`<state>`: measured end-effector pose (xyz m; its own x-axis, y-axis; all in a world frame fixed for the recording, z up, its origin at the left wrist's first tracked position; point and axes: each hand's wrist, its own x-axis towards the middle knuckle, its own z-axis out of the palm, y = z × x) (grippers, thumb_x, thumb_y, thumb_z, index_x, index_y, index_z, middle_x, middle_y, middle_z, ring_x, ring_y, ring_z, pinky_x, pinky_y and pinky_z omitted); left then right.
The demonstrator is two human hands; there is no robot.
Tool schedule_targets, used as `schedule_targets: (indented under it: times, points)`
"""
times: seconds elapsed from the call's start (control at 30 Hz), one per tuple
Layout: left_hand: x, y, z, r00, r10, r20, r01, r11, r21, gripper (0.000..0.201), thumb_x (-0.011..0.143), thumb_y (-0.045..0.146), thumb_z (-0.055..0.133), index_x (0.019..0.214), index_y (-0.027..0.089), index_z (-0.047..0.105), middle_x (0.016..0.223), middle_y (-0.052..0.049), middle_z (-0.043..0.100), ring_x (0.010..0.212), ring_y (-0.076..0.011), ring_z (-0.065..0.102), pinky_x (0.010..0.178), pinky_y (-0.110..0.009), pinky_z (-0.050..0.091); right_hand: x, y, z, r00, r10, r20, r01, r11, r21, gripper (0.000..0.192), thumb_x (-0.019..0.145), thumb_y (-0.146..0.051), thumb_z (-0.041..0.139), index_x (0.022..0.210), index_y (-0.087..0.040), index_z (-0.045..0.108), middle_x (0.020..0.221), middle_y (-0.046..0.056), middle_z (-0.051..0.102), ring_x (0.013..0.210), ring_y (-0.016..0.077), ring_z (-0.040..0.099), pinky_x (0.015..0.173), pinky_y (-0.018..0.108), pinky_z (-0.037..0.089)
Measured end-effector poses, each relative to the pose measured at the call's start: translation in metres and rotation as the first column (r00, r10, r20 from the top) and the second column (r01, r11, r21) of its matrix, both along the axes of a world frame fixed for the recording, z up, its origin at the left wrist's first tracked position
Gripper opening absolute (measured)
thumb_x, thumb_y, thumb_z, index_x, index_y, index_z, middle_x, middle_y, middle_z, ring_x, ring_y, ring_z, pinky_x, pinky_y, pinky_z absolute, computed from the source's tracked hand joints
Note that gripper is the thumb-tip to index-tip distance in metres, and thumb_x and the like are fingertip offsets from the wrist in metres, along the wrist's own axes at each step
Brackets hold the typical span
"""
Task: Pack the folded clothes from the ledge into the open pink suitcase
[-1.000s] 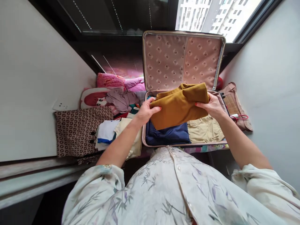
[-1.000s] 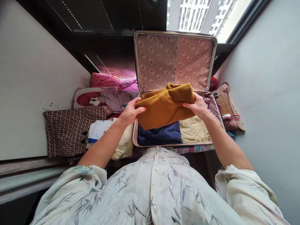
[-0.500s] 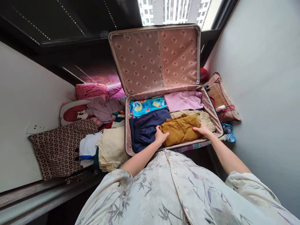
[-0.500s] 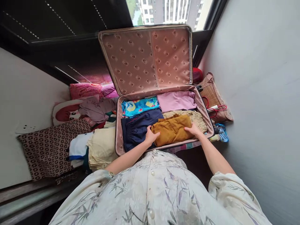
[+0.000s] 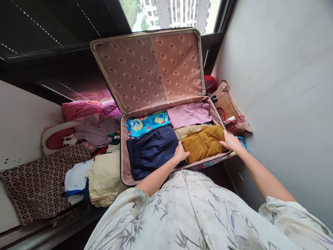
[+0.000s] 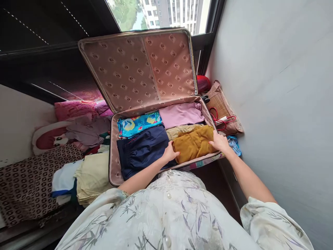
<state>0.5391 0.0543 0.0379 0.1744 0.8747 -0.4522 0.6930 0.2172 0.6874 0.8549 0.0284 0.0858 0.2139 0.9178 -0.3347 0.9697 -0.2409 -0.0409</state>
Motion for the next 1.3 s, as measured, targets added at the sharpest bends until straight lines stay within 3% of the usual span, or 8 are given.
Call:
schedule_targets:
  times: [0.17, 0.33, 0.47, 0.67, 0.87, 1.03, 1.17, 1.3]
  points:
    - [0.013, -0.002, 0.001, 0.858, -0.36, -0.366, 0.493, 0.779, 0.387, 0.112, 0.071, 0.036, 0.092, 0.165, 0.034, 0.032, 0.175, -0.016, 0.013, 0.159, -0.0452, 0.012, 0.125, -0.065, 0.019, -0.037, -0.01, -0.006, 0.98, 0.14, 0.144, -0.148, 0.988, 0.049, 0.087, 0.094, -0.039, 0.066, 0.166, -0.023, 0.02, 0.151, 0.027, 0.045, 0.125, 0.0397, 0.056, 0.101, 0.05, 0.048]
    - [0.018, 0.014, -0.032, 0.646, -0.684, -0.339, 0.758, 0.626, 0.181, 0.11, 0.065, 0.055, 0.093, 0.161, 0.039, 0.041, 0.176, -0.014, 0.01, 0.159, -0.0511, -0.004, 0.117, -0.081, 0.002, -0.038, 0.004, -0.042, 0.993, 0.103, 0.061, -0.082, 0.959, -0.272, 0.123, 0.075, -0.038, 0.087, 0.168, -0.031, 0.008, 0.165, 0.033, 0.021, 0.13, 0.0481, 0.054, 0.1, 0.055, 0.048]
    - [0.023, 0.015, -0.046, 0.686, -0.679, -0.261, 0.725, 0.669, 0.162, 0.109, 0.059, 0.045, 0.097, 0.157, 0.035, 0.05, 0.175, -0.016, 0.017, 0.16, -0.0498, -0.002, 0.118, -0.079, -0.002, -0.019, 0.0, -0.067, 0.977, 0.209, 0.035, -0.198, 0.96, -0.196, 0.126, 0.069, -0.038, 0.089, 0.168, -0.022, 0.013, 0.16, 0.04, 0.025, 0.131, 0.0519, 0.054, 0.103, 0.059, 0.044]
    - [0.0, 0.004, -0.028, 0.721, -0.663, -0.202, 0.692, 0.678, 0.247, 0.093, 0.074, 0.047, 0.085, 0.158, 0.03, 0.048, 0.176, -0.016, 0.014, 0.159, -0.0505, 0.001, 0.117, -0.079, 0.014, 0.013, -0.012, -0.119, 0.94, 0.334, 0.071, -0.34, 0.934, 0.109, 0.12, 0.066, -0.068, 0.075, 0.16, -0.007, 0.033, 0.141, 0.047, 0.044, 0.128, 0.0614, 0.053, 0.087, 0.07, 0.046]
    - [-0.151, -0.024, 0.019, 0.999, -0.053, -0.007, 0.049, 0.85, 0.525, 0.044, 0.089, 0.036, 0.072, 0.131, 0.022, 0.069, 0.159, -0.016, 0.046, 0.148, -0.0329, 0.042, 0.121, -0.052, 0.036, -0.003, -0.013, -0.119, 0.908, 0.367, 0.204, -0.4, 0.904, 0.154, 0.078, 0.07, -0.063, 0.053, 0.131, -0.016, 0.064, 0.112, 0.038, 0.061, 0.1, 0.0649, 0.063, 0.061, 0.072, 0.044]
    - [-0.327, -0.089, 0.022, 0.696, 0.713, -0.089, -0.566, 0.62, 0.543, 0.045, 0.088, 0.021, 0.07, 0.133, 0.02, 0.063, 0.138, -0.016, 0.059, 0.136, -0.0282, 0.053, 0.119, -0.044, 0.039, -0.113, 0.022, -0.062, 0.834, 0.547, 0.069, -0.551, 0.821, 0.15, 0.05, 0.089, -0.049, 0.037, 0.115, -0.022, 0.07, 0.112, 0.026, 0.066, 0.097, 0.047, 0.068, 0.075, 0.062, 0.056]
    - [-0.398, -0.144, -0.004, 0.475, 0.807, -0.352, -0.661, 0.591, 0.462, 0.079, 0.074, 0.027, 0.086, 0.145, 0.021, 0.051, 0.146, -0.017, 0.053, 0.141, -0.0374, 0.046, 0.117, -0.053, 0.037, -0.264, 0.058, -0.013, 0.636, 0.76, -0.134, -0.706, 0.642, 0.298, 0.048, 0.094, -0.034, 0.046, 0.137, -0.02, 0.06, 0.128, 0.02, 0.065, 0.116, 0.037, 0.062, 0.102, 0.052, 0.052]
    - [-0.408, -0.161, -0.026, 0.494, 0.774, -0.395, -0.664, 0.63, 0.403, 0.091, 0.074, 0.03, 0.086, 0.153, 0.022, 0.042, 0.147, -0.018, 0.052, 0.143, -0.0389, 0.044, 0.115, -0.054, 0.039, -0.414, 0.075, 0.018, 0.444, 0.873, -0.201, -0.802, 0.488, 0.346, 0.051, 0.097, -0.028, 0.046, 0.146, -0.015, 0.052, 0.142, 0.02, 0.058, 0.128, 0.0362, 0.054, 0.111, 0.048, 0.044]
